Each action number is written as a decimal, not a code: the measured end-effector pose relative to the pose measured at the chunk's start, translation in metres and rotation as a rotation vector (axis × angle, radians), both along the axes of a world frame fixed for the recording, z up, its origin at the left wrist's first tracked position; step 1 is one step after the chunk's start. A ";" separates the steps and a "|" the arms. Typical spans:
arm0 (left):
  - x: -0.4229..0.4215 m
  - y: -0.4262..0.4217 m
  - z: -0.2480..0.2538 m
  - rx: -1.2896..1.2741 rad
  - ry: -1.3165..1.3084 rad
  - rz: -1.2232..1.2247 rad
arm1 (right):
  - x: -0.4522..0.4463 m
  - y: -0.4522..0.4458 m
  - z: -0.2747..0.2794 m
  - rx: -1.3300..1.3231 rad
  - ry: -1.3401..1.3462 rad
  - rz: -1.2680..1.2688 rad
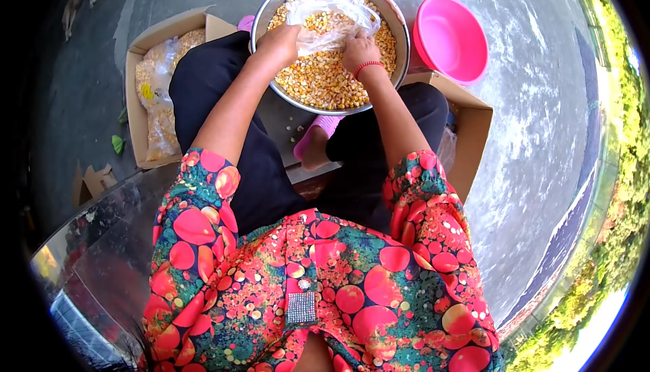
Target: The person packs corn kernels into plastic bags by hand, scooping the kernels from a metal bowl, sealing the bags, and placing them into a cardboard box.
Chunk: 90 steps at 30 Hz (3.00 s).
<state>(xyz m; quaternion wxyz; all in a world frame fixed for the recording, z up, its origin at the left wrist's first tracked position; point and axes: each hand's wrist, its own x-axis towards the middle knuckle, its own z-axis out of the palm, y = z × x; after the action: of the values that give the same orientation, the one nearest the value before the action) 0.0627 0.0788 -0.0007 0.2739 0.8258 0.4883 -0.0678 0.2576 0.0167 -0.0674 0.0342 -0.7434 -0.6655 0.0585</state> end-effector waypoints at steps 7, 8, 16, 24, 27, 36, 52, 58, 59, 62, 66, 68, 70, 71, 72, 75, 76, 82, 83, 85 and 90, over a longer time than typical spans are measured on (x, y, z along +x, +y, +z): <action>0.007 -0.008 0.017 -0.027 -0.018 0.121 | 0.002 -0.026 0.041 0.176 0.307 0.035; 0.008 -0.006 0.014 -0.025 -0.047 0.157 | -0.004 -0.034 0.050 0.150 0.340 0.057; 0.004 -0.007 0.002 0.089 -0.129 0.112 | -0.032 -0.059 0.027 0.101 0.218 0.357; -0.003 -0.012 -0.005 -0.074 -0.263 0.042 | -0.027 -0.053 0.011 -0.026 0.175 0.367; -0.001 -0.013 -0.011 -0.045 -0.209 0.037 | -0.024 -0.053 0.007 -0.005 0.304 0.289; 0.007 -0.012 0.001 -0.090 0.036 -0.093 | -0.013 -0.032 0.046 -0.150 1.331 -0.410; 0.008 -0.009 -0.004 -0.021 -0.069 0.006 | -0.010 0.035 0.067 -0.059 1.042 -0.441; 0.010 -0.005 0.003 0.016 -0.131 0.115 | 0.003 -0.029 0.038 -0.081 0.528 0.003; 0.008 -0.005 0.007 0.032 -0.139 0.128 | -0.003 -0.042 0.037 -0.017 0.342 0.052; 0.004 -0.005 0.006 0.042 -0.170 0.133 | -0.017 -0.064 0.026 0.028 0.208 0.156; 0.006 -0.008 0.008 0.041 -0.152 0.123 | -0.038 -0.068 0.018 0.025 0.150 0.292; 0.004 -0.007 0.007 0.026 -0.132 0.113 | -0.042 -0.065 0.026 -0.035 0.179 0.277; 0.005 -0.006 0.007 -0.012 -0.115 0.090 | -0.040 -0.063 0.026 -0.097 0.208 0.302; 0.006 -0.006 0.006 -0.012 -0.115 0.091 | -0.040 -0.063 0.024 -0.097 0.208 0.303; 0.006 -0.006 0.007 -0.009 -0.111 0.096 | -0.040 -0.062 0.023 -0.124 0.223 0.288; 0.005 -0.007 0.007 0.018 -0.135 0.101 | -0.034 -0.055 0.011 -0.140 0.272 0.259; 0.004 -0.008 0.007 0.040 -0.163 0.099 | -0.031 -0.054 0.008 -0.130 0.305 0.241; 0.006 -0.008 0.009 0.032 -0.133 0.079 | -0.017 -0.048 0.031 -0.230 0.997 -0.189; 0.007 -0.008 0.010 0.030 -0.135 0.079 | -0.018 -0.045 0.048 -0.480 1.207 -0.436; 0.007 -0.009 0.012 0.008 -0.114 0.068 | -0.014 -0.040 0.060 -0.520 1.373 -0.451; 0.009 -0.010 0.007 0.002 -0.090 0.044 | -0.007 0.007 0.065 -0.418 1.460 -0.470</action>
<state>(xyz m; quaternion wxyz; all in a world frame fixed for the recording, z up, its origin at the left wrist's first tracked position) 0.0718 0.0691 0.0064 0.2962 0.8173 0.4937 -0.0237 0.2505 0.0234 -0.0028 0.3328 -0.6291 -0.2758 0.6460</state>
